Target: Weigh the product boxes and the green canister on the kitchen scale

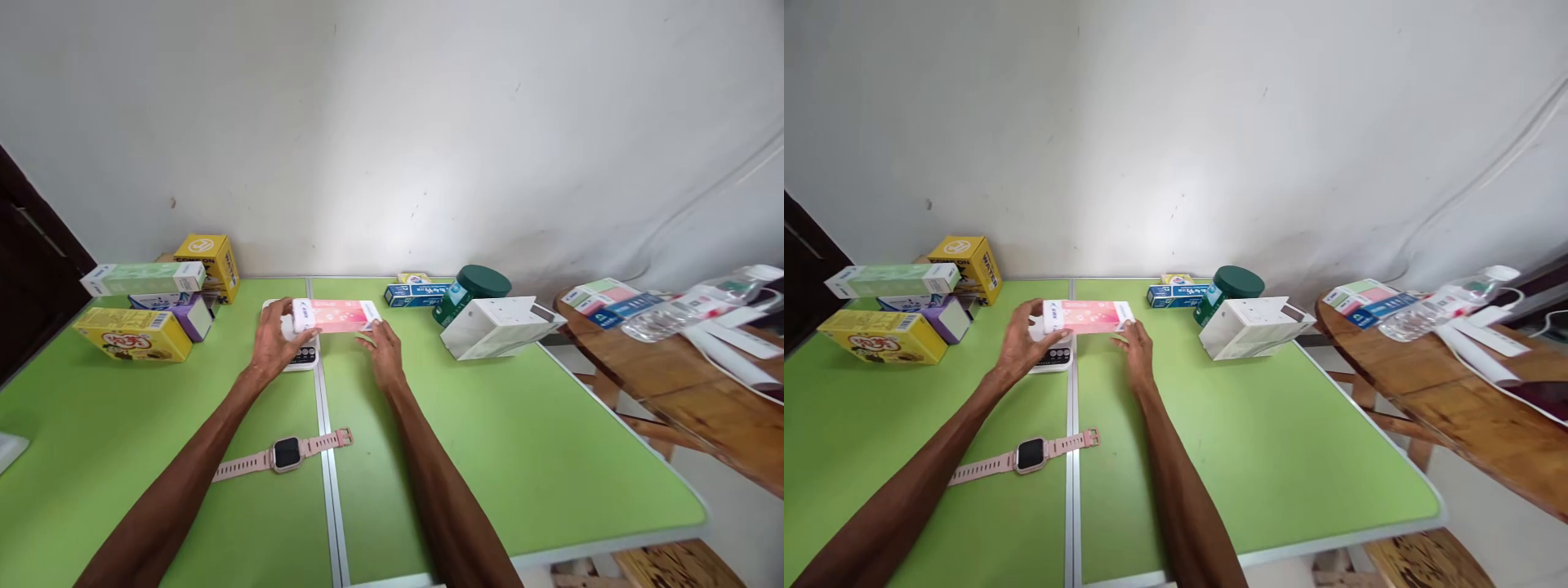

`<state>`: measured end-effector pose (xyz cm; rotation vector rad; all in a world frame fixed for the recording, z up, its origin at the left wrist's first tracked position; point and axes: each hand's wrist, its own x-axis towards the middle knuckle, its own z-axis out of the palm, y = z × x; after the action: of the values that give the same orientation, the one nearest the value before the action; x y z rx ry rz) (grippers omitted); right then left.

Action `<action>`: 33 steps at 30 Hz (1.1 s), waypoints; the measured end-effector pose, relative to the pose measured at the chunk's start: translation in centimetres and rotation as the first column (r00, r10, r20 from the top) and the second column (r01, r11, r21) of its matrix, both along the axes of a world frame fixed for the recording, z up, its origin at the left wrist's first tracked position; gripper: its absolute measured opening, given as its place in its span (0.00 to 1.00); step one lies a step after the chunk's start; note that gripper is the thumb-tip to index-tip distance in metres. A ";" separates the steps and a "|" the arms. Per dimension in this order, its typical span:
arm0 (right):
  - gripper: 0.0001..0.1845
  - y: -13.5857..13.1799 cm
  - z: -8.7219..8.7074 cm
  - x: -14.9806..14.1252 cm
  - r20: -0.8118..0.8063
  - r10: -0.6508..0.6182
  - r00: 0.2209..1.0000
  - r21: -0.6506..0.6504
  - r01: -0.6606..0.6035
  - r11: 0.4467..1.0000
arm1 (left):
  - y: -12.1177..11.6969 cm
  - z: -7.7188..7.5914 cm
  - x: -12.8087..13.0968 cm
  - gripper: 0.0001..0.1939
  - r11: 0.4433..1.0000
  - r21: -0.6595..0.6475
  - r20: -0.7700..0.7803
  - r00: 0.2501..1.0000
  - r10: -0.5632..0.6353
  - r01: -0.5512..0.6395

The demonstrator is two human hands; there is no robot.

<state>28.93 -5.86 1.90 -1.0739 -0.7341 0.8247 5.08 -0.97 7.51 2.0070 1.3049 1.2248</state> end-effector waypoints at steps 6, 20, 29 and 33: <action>0.26 -0.3 0.2 7.3 -0.238 -0.229 0.944 -0.040 0.226 0.973 | -1.1 -1.1 9.2 0.20 0.988 -0.073 -0.131 0.980 -0.148 0.139; 0.24 5.4 0.3 11.1 -0.384 -0.154 0.911 0.073 0.196 0.978 | 6.9 0.3 25.7 0.18 0.985 -0.159 -0.148 0.985 -0.093 0.069; 0.28 3.5 -1.6 12.7 -0.279 -0.172 0.945 -0.032 0.169 0.985 | 7.3 -0.9 29.4 0.23 0.988 -0.141 -0.305 0.946 -0.107 0.067; 0.28 3.2 -2.2 11.8 -0.236 -0.198 0.951 -0.055 0.190 0.980 | 7.1 -0.4 29.5 0.25 0.981 -0.190 -0.329 0.939 -0.100 0.038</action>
<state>40.72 -2.65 -0.28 -1.0341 -0.4051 0.7817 34.56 6.13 7.08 2.1711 1.4284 0.7188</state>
